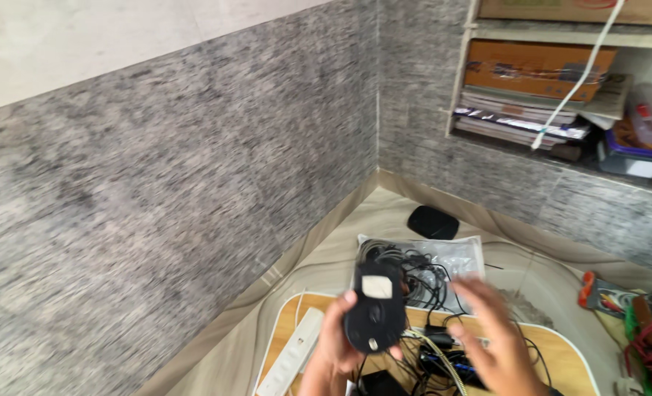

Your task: The person untangles a black cable, coils it, and places it into a plastic bag. They then pick up a black power adapter, inspect it, and set it down. The person continues to sort through a pile of cables and adapters on a small table.

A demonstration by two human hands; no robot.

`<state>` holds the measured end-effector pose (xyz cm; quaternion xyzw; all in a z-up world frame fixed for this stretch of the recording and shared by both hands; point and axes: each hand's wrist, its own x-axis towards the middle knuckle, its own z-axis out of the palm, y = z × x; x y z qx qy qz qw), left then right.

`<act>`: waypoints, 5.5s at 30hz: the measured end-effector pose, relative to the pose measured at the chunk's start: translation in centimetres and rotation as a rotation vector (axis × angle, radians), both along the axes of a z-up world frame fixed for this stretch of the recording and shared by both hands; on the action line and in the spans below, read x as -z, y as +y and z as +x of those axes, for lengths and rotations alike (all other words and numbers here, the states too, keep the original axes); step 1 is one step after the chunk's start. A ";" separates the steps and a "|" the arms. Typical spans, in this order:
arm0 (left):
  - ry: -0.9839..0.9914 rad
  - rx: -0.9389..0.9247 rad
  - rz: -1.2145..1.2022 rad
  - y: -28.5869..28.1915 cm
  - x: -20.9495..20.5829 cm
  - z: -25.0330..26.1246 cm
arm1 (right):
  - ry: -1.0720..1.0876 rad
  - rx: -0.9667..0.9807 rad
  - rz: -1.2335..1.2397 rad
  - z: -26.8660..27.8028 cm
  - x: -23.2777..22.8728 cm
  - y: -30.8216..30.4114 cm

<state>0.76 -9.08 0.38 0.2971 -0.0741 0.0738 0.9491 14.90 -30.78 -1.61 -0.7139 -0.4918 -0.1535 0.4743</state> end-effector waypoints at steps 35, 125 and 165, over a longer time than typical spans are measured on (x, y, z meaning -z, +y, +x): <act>0.191 -0.722 0.496 -0.7 0.2 3.2 | 0.614 -0.130 0.339 0.3 3.2 0.7; 0.103 -0.293 0.196 -2.7 1.6 3.3 | 0.664 -0.289 -0.276 0.2 1.0 0.3; 0.069 -0.115 1.527 -3.2 -2.3 1.3 | 0.944 -0.196 0.231 4.6 4.6 -3.1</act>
